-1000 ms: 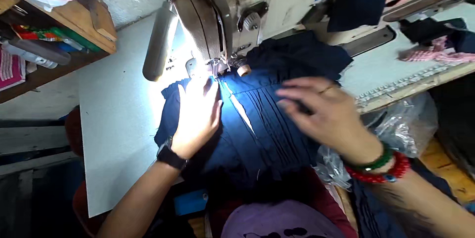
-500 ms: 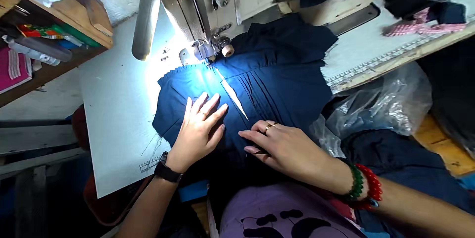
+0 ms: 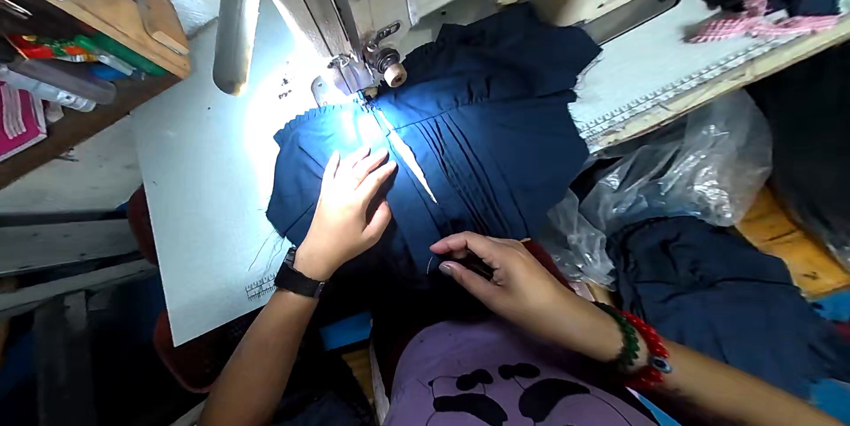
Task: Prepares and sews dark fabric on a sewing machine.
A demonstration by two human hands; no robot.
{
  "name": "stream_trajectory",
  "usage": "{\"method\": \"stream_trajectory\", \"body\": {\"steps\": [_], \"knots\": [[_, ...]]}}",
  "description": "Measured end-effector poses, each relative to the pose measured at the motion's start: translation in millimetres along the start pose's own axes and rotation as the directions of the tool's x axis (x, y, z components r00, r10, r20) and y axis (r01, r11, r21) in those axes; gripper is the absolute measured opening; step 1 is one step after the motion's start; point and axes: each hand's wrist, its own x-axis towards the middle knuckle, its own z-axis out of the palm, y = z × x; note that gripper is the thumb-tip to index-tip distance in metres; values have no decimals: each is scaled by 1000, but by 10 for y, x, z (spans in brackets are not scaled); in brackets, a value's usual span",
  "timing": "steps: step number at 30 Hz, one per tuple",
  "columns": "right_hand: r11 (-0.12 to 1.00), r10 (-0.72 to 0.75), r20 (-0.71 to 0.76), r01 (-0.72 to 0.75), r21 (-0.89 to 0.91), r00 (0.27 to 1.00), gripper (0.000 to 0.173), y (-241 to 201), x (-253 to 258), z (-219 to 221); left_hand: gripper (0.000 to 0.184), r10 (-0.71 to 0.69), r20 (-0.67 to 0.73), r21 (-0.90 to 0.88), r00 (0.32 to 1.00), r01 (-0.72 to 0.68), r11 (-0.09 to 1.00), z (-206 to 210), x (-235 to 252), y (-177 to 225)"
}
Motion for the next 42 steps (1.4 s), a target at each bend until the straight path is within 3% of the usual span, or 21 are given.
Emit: {"method": "stream_trajectory", "body": {"steps": [3, 14, 20, 27, 31, 36, 42], "knots": [[993, 12, 45, -17, 121, 999, 26, -93, 28, -37, 46, -4, -3, 23, 1000, 4, 1000, 0, 12, -3], [985, 48, 106, -65, 159, 993, 33, -94, 93, -134, 29, 33, -152, 150, 988, -10, 989, 55, 145, 87], [988, 29, 113, -46, 149, 993, 35, -126, 102, -177, 38, 25, -127, 180, 992, -2, 984, 66, 162, 96], [997, 57, 179, -66, 49, 982, 38, -57, 139, -198, 36, 40, -117, 150, 992, -22, 988, 74, 158, 57], [987, 31, 233, 6, -158, 972, 38, -104, 233, -265, 36, 42, -95, 132, 995, -29, 991, 63, 165, 29], [823, -253, 113, 275, -496, 961, 31, -102, 823, -368, 33, 91, -91, 98, 992, -82, 992, 33, 175, -59], [578, -336, 333, 472, -666, 881, 38, 256, 1825, -483, 33, 147, -91, 103, 985, -137, 985, 3, 182, -142]]}}
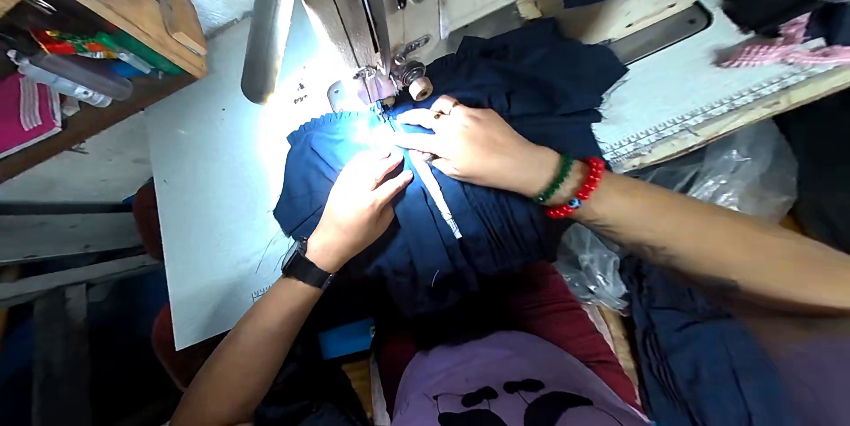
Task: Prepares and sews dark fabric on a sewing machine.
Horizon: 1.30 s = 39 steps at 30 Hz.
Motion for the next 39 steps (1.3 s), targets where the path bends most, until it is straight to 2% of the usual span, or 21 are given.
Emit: {"method": "stream_trajectory", "body": {"steps": [4, 12, 19, 25, 39], "knots": [[996, -86, -9, 86, -23, 996, 38, 117, 59, 8, 34, 17, 15, -7, 1000, -17, 1000, 6, -8, -27], [994, -109, 4, 108, 32, 994, 34, 272, 92, 11, 33, 35, 61, -55, 997, -32, 998, -32, 49, -120], [990, -135, -3, 135, 51, 991, 27, 486, 274, -9, 33, 39, 33, -75, 999, -37, 996, -39, 148, -254], [980, -175, -109, 183, 72, 979, 19, 525, 350, -12, 33, 56, 42, -73, 998, -53, 996, -48, 170, -345], [984, -171, -113, 176, 38, 979, 25, 606, 420, 44, 35, 74, 75, -30, 994, -72, 997, -62, 205, -511]]}}
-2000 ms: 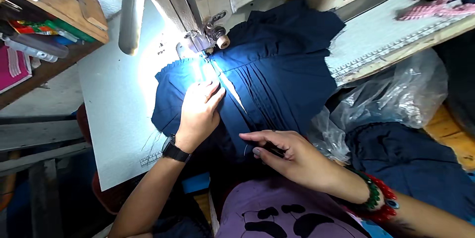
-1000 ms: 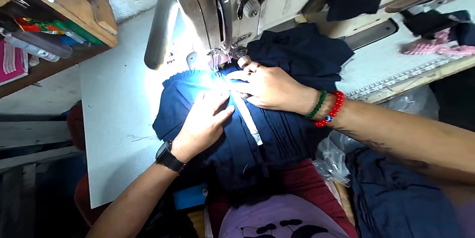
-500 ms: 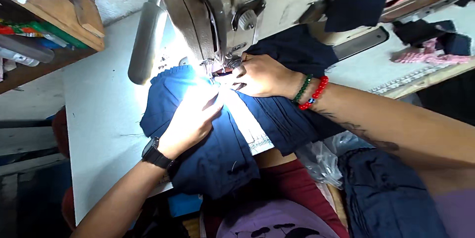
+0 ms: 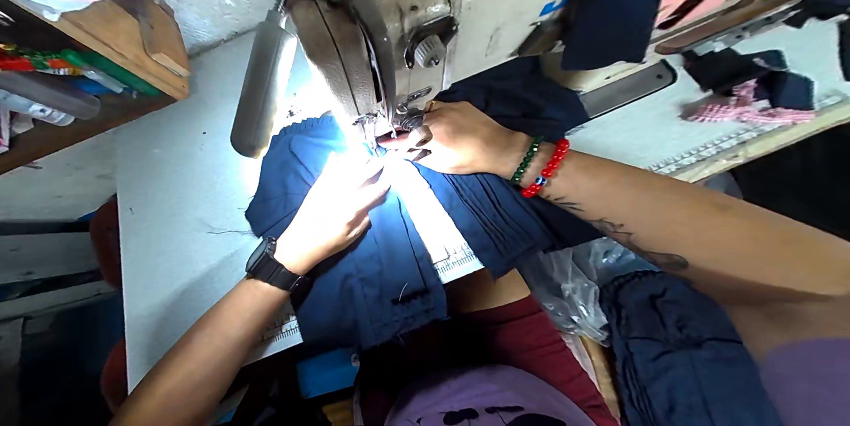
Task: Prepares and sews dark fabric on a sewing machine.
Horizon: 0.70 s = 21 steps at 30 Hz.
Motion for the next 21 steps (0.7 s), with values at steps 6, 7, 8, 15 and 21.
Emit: {"method": "stream_trajectory", "body": {"steps": [6, 7, 8, 15, 21], "knots": [[1000, -20, -46, 19, -8, 999, 21, 31, 42, 6, 37, 0, 32, 13, 999, 0, 1000, -54, 42, -91], [1000, -11, -35, 10, -17, 999, 22, 33, 52, -4, 36, -4, 22, 20, 1000, 4, 1000, -69, 54, -79], [1000, 9, -18, -9, -24, 1000, 22, 16, 56, -15, 35, 3, 9, 28, 1000, -4, 1000, -78, 53, -56], [982, 186, 21, -186, 28, 982, 22, -906, -437, -368, 26, 171, -49, 176, 984, -160, 971, -162, -199, 306], [895, 356, -34, -330, 299, 934, 24, -1644, -1203, -251, 23, 111, -95, 207, 989, -89, 974, -91, -455, 812]]}}
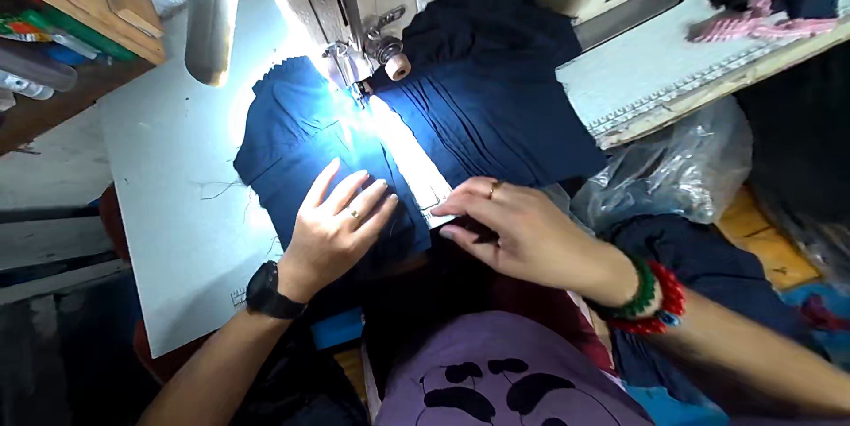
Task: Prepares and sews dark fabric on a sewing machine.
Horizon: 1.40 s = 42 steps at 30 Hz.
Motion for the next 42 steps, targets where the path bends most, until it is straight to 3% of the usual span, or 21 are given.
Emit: {"method": "stream_trajectory", "body": {"steps": [4, 8, 12, 18, 24, 30, 42], "knots": [[991, -76, -4, 75, -108, 997, 33, -12, -172, 288, 16, -143, -91, -34, 986, 140, 990, 55, -12, 305], [973, -164, -137, 137, -184, 977, 18, 60, -222, 499, 13, -279, -167, -106, 946, 264, 959, 155, 39, 535], [973, -192, -155, 168, -158, 969, 22, 91, -267, 552, 16, -346, -93, -72, 934, 340, 938, 233, 6, 620], [963, -227, -128, 204, -173, 965, 26, 137, -294, 532, 17, -239, -38, -63, 970, 237, 970, 188, -52, 570], [964, -229, -139, 206, -166, 963, 26, 136, -297, 537, 18, -240, -16, -104, 971, 237, 966, 180, -52, 535], [961, -246, -164, 219, -166, 955, 24, 166, -298, 550, 15, -350, -30, -381, 936, 314, 870, 189, -96, 470], [955, -288, -174, 268, -130, 942, 20, 229, -310, 526, 13, -309, -43, -287, 950, 285, 914, 187, -106, 496]]}}
